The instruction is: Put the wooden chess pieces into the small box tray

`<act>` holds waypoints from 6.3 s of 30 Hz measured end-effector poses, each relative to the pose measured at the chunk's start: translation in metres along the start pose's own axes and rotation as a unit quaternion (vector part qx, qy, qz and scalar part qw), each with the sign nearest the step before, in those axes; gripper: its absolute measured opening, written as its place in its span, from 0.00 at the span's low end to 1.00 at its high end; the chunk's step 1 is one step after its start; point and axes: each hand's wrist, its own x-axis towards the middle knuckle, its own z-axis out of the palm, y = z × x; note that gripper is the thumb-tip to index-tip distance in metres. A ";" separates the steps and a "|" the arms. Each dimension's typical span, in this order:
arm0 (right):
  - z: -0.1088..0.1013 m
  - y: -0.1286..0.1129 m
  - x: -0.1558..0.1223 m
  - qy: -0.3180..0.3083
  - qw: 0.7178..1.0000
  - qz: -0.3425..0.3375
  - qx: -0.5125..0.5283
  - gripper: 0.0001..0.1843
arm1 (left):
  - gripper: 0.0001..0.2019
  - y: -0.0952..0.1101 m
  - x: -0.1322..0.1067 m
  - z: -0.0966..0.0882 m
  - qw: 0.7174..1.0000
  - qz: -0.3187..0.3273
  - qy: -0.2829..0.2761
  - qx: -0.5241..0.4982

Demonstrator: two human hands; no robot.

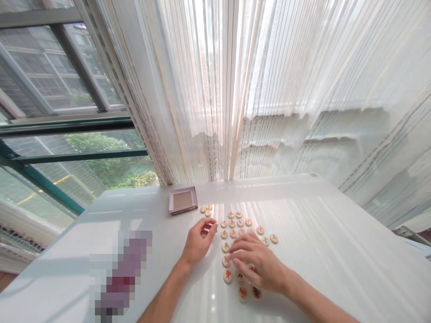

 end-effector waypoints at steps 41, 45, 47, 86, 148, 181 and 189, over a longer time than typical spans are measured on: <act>0.010 0.023 -0.004 0.143 0.987 0.030 0.065 0.12 | 0.11 0.028 -0.028 0.019 0.991 0.044 -0.101 -0.071; 0.012 0.021 -0.005 0.124 0.989 0.040 0.070 0.13 | 0.10 0.029 -0.031 0.021 0.989 0.057 -0.107 -0.084; 0.013 0.020 -0.005 0.123 0.989 0.042 0.070 0.13 | 0.10 0.031 -0.032 0.021 0.988 0.053 -0.115 -0.092; 0.012 0.019 -0.002 0.195 0.979 0.019 0.064 0.15 | 0.15 0.027 -0.030 0.018 0.978 0.034 -0.169 -0.118; 0.003 0.006 0.000 0.123 0.970 0.138 0.157 0.07 | 0.13 0.026 -0.034 0.017 0.982 0.074 -0.167 -0.051; 0.010 0.007 -0.001 0.116 0.975 0.130 0.136 0.12 | 0.11 0.030 -0.034 0.017 0.980 0.020 -0.171 -0.100; 0.007 0.007 -0.002 0.117 0.969 0.129 0.175 0.13 | 0.12 0.031 -0.035 0.016 0.979 0.040 -0.178 -0.088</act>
